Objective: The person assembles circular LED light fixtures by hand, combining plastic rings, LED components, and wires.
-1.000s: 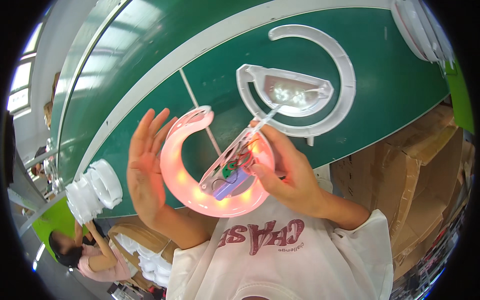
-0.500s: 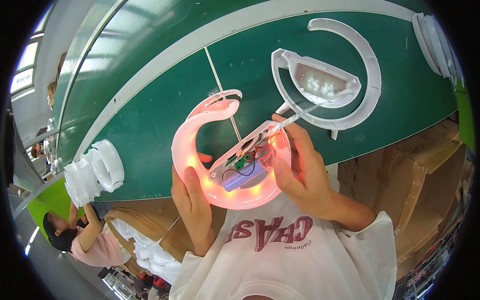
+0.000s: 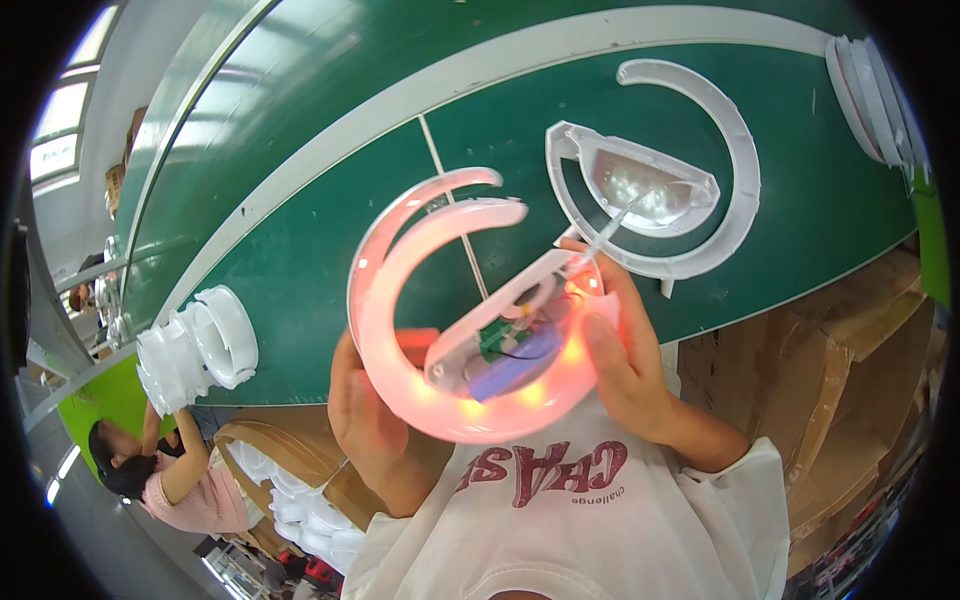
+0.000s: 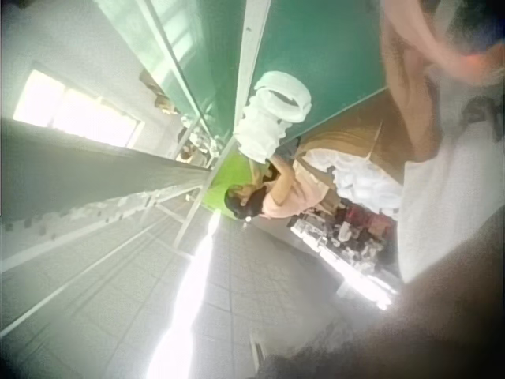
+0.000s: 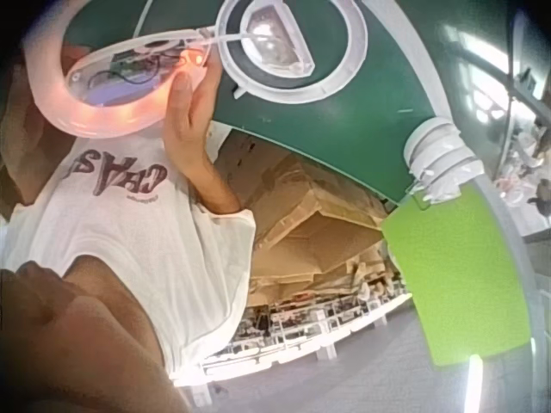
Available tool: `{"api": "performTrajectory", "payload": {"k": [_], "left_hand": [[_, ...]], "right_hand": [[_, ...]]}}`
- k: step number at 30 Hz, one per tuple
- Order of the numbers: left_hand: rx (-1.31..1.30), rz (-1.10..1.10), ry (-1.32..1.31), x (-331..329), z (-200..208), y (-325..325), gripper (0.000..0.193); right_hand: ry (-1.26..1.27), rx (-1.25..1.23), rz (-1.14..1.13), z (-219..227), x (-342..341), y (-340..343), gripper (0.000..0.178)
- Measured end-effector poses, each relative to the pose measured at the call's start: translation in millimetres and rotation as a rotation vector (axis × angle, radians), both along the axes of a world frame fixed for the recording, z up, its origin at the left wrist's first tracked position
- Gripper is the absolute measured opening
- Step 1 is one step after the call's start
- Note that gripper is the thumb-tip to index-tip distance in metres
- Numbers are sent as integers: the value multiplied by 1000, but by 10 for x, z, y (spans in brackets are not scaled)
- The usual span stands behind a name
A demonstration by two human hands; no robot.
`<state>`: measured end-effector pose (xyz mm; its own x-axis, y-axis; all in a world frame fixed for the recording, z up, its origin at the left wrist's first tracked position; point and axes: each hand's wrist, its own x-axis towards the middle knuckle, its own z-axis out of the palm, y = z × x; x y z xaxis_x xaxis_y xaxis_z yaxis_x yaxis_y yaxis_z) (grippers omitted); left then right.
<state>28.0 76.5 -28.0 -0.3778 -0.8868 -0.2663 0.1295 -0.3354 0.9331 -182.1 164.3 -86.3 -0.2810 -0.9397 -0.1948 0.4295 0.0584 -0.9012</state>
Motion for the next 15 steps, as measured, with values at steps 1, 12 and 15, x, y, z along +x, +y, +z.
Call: {"api": "performTrajectory", "payload": {"k": [1, 12, 15], "left_hand": [[-9, 14, 5, 20, 27, 34, 72], [4, -5, 97, -43, 113, 120, 57], [76, -15, 140, 27, -33, 91, 54]], "right_hand": [[-87, 14, 3, -9, -16, 12, 62], [-51, 59, -68, 73, 19, -5, 71], [-4, 14, -48, 109, 51, -62, 72]]}}
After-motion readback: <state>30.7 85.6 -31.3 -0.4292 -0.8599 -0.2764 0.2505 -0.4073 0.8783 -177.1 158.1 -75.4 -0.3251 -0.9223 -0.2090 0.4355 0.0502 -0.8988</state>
